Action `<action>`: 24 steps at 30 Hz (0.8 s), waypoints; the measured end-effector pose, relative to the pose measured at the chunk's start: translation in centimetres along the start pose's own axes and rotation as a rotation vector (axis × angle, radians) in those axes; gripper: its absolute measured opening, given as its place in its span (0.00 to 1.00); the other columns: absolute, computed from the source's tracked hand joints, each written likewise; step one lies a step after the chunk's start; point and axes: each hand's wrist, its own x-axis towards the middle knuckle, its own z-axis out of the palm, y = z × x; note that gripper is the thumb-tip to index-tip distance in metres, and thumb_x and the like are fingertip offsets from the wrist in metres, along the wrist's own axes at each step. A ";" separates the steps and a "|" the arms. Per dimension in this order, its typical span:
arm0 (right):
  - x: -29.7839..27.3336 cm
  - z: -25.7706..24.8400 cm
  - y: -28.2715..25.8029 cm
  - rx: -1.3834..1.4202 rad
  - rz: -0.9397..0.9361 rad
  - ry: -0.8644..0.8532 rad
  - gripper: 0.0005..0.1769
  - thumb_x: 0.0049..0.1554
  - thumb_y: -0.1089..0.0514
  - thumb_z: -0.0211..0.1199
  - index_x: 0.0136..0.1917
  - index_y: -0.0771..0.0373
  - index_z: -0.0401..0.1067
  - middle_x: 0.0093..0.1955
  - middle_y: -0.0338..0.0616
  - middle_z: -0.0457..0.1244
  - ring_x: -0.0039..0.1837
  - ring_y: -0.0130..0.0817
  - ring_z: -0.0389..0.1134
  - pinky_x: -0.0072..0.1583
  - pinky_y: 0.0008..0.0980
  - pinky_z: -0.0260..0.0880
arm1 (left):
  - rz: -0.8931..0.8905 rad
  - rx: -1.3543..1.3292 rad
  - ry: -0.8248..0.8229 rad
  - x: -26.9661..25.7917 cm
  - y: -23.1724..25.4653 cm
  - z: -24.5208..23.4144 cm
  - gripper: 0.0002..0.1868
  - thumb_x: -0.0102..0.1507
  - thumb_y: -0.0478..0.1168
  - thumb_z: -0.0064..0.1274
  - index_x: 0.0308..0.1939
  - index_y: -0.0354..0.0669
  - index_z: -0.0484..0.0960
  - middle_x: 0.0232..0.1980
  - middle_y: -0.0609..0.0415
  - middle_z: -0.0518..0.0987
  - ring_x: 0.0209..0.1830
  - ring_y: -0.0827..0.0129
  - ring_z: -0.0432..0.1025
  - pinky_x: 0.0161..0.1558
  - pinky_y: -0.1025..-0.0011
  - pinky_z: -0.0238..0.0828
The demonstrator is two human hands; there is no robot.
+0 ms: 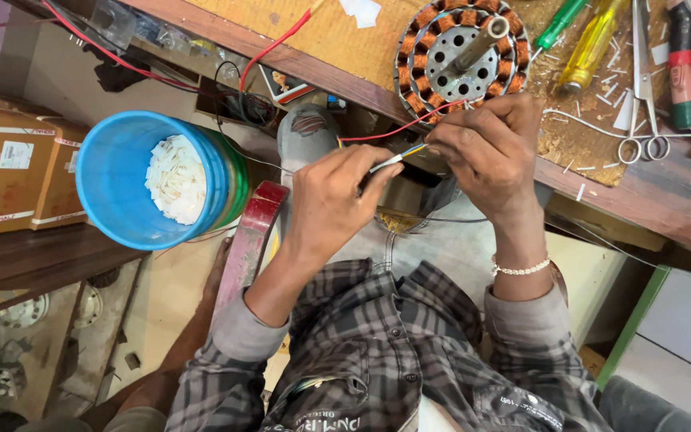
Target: The person works on an electrical stator, stripping and twisting wires, and using a soldering iron to connect them. They handle various colored wires and use tools like pliers and a soldering iron to complete the connections.
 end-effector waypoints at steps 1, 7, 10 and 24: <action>0.2 -0.2 -0.2 -0.020 -0.011 -0.017 0.07 0.58 0.59 0.76 0.48 0.57 0.79 0.52 0.34 0.71 0.56 0.38 0.63 0.60 0.37 0.61 | -0.021 0.006 -0.007 -0.1 0.0 0.1 0.10 0.64 0.41 0.66 0.44 0.44 0.82 0.39 0.54 0.82 0.36 0.58 0.79 0.36 0.65 0.74; 0.7 -0.6 -1.3 -0.089 -0.010 -0.047 0.10 0.58 0.60 0.79 0.51 0.58 0.80 0.53 0.33 0.70 0.59 0.38 0.62 0.59 0.34 0.61 | 0.084 0.074 0.043 0.6 0.1 1.2 0.08 0.65 0.40 0.64 0.44 0.43 0.81 0.37 0.54 0.80 0.34 0.59 0.77 0.34 0.64 0.72; 0.7 -1.0 -1.4 -0.105 -0.024 -0.063 0.10 0.58 0.61 0.79 0.52 0.58 0.80 0.54 0.33 0.70 0.57 0.37 0.62 0.60 0.34 0.60 | 0.125 0.121 0.029 0.9 0.3 1.4 0.08 0.66 0.40 0.64 0.43 0.44 0.80 0.35 0.55 0.77 0.36 0.61 0.76 0.36 0.63 0.72; 1.7 -1.0 -0.9 -0.028 -0.053 -0.076 0.09 0.58 0.61 0.78 0.48 0.59 0.78 0.52 0.34 0.70 0.55 0.37 0.63 0.56 0.35 0.63 | 0.014 -0.223 0.031 2.3 -1.0 2.0 0.11 0.64 0.42 0.67 0.47 0.47 0.84 0.40 0.57 0.82 0.37 0.66 0.80 0.39 0.70 0.76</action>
